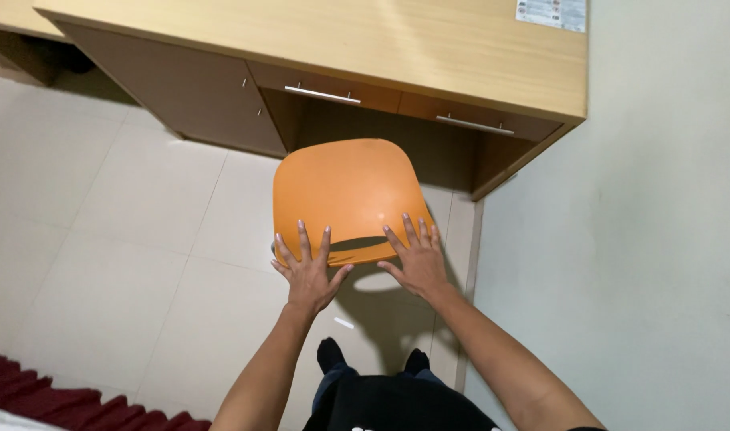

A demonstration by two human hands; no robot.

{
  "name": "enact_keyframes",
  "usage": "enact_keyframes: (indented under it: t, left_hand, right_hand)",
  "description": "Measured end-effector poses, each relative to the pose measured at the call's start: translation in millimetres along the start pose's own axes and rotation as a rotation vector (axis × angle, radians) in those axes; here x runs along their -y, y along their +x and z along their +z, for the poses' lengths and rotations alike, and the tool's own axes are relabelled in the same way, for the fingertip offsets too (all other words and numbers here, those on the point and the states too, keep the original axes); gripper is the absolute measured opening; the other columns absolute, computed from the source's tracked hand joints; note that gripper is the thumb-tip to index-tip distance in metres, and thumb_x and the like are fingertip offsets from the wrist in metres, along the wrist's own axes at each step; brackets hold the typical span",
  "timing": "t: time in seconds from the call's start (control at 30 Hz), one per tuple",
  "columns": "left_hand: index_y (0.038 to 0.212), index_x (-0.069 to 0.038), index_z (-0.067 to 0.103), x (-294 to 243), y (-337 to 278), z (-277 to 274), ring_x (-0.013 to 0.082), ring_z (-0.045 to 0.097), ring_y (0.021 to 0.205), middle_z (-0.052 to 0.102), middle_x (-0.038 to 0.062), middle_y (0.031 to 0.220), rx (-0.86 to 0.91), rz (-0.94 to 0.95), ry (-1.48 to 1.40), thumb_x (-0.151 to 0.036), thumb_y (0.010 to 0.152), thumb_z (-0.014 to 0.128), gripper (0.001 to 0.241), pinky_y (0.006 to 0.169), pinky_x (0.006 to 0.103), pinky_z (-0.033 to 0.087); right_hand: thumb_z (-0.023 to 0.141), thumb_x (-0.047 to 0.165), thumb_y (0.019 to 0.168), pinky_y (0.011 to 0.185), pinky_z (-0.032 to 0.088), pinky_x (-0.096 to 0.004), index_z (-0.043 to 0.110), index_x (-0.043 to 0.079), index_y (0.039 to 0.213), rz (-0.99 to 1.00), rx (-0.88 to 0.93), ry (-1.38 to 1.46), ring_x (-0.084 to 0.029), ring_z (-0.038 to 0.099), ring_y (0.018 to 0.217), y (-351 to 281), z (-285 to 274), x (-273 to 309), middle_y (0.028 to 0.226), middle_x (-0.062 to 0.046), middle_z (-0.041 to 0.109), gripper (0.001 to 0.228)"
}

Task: The person arranges items on a wooden desk, including a glass, a water pitcher, a metal ashtray, and a tissue box. They then move an orange chair and smooth the bedspread on a nearby bed.

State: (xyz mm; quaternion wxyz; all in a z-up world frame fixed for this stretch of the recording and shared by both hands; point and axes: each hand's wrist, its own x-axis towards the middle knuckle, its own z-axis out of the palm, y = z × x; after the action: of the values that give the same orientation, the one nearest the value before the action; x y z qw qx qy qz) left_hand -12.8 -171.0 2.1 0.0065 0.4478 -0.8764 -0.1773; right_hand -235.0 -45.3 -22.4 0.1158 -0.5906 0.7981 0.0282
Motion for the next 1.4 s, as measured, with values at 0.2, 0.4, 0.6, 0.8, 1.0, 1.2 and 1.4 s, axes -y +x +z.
enact_keyframes:
  t: [0.2,0.4,0.6,0.8,1.0,1.2,1.4]
  left_hand:
    - [0.161,-0.038,0.022,13,22,-11,0.0625,-0.017,0.146,-0.007,0.017,0.171,0.125,0.008,0.042,-0.076,0.085,0.059,0.093,0.101,0.0911,0.009]
    - [0.162,-0.040,0.017,26,42,-23,0.0592,-0.020,0.148,-0.009,0.011,0.172,0.207,0.050,0.067,-0.077,0.085,0.057,0.094,0.103,0.0901,0.008]
    - [0.161,-0.044,0.019,31,61,-32,0.0554,-0.020,0.150,-0.011,0.010,0.172,0.239,0.097,0.064,-0.077,0.084,0.059,0.093,0.105,0.0889,0.007]
    - [0.160,-0.044,0.023,38,73,-32,0.0550,-0.019,0.151,-0.010,0.010,0.172,0.231,0.144,0.061,-0.079,0.082,0.059,0.093,0.105,0.0887,0.009]
    - [0.161,-0.045,0.021,47,86,-33,0.0553,-0.016,0.151,-0.008,0.009,0.173,0.261,0.168,0.086,-0.080,0.081,0.057,0.095,0.108,0.0866,0.010]
    - [0.163,-0.034,0.014,44,89,-36,0.0460,-0.014,0.153,-0.005,0.010,0.172,0.304,0.175,0.184,-0.086,0.084,0.045,0.100,0.113,0.0803,0.002]
    - [0.164,-0.019,0.015,38,83,-55,0.0387,-0.008,0.157,0.002,0.009,0.173,0.235,0.158,0.112,-0.076,0.091,0.041,0.095,0.114,0.0787,0.002]
  right_hand:
    - [0.039,0.079,0.090,0.112,0.040,-0.054,0.025,0.033,0.162,0.037,0.083,0.035,-0.043,0.050,0.135,20,-11,6,0.170,-0.019,0.011,0.087]
    - [0.043,0.080,0.089,0.091,0.058,-0.049,0.018,0.034,0.164,0.158,0.223,0.018,-0.043,0.066,0.113,31,-37,23,0.172,-0.017,0.003,0.092]
    - [0.046,0.078,0.091,0.080,0.061,-0.048,0.014,0.031,0.165,0.225,0.187,0.045,-0.044,0.071,0.101,33,-50,32,0.171,-0.021,0.003,0.093]
    - [0.043,0.080,0.090,0.070,0.063,-0.047,0.009,0.026,0.166,0.284,0.230,0.080,-0.040,0.074,0.091,36,-50,38,0.170,-0.024,0.004,0.099]
    - [0.040,0.080,0.091,0.070,0.063,-0.046,0.008,0.023,0.167,0.315,0.253,0.069,-0.039,0.074,0.089,38,-63,50,0.172,-0.024,0.005,0.100]
    - [0.037,0.076,0.095,0.116,0.028,-0.059,0.007,0.023,0.166,0.336,0.269,0.104,-0.042,0.036,0.142,40,-47,52,0.171,-0.016,0.003,0.093]
    - [0.035,0.072,0.097,0.123,0.005,-0.063,0.012,0.023,0.165,0.272,0.154,0.137,-0.038,0.007,0.157,43,-67,58,0.171,-0.016,0.005,0.087]
